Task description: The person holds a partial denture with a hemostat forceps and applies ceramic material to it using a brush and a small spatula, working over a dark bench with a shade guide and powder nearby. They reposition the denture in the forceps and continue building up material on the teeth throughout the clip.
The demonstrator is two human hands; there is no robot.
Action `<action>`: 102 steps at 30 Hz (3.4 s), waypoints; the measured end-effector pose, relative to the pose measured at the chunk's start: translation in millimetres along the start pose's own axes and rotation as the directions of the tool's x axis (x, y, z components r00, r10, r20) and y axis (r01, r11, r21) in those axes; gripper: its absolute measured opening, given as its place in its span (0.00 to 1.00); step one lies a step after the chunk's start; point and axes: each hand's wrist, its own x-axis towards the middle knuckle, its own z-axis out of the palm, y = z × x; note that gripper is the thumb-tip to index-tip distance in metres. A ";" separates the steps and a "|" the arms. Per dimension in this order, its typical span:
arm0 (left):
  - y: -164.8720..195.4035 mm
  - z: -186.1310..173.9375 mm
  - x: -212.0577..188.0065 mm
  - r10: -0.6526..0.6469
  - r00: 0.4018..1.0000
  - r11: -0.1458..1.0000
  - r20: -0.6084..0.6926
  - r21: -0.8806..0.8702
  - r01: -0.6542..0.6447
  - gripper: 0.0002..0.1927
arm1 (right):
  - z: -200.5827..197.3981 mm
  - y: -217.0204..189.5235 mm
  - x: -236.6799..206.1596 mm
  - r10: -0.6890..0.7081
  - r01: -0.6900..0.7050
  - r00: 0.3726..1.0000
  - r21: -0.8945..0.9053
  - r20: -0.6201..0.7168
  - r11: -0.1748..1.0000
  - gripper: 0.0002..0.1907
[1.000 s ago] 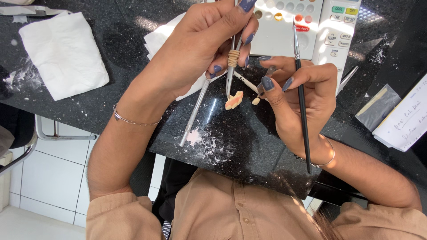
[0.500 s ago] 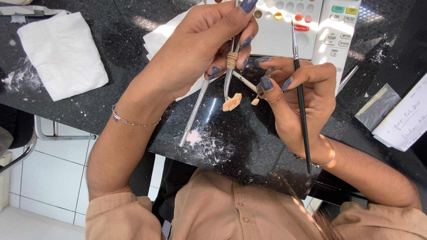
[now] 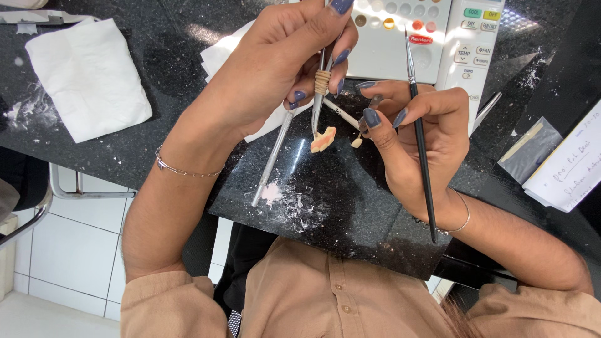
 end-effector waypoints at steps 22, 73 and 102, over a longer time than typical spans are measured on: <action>3.7 0.0 1.2 0.048 0.998 0.998 -0.033 0.050 -0.046 0.23 | -4.6 8.1 -6.0 -0.023 0.023 1.000 -0.004 0.022 1.000 0.15; -8.8 5.9 1.0 -0.006 0.998 0.995 0.063 0.103 0.000 0.27 | 0.0 0.4 -3.1 0.056 -0.054 0.998 0.066 -0.025 0.996 0.15; -10.2 3.9 3.5 -0.026 0.998 0.993 0.058 0.115 0.019 0.22 | 1.5 -1.3 -0.9 0.034 -0.033 0.999 0.051 -0.024 0.998 0.15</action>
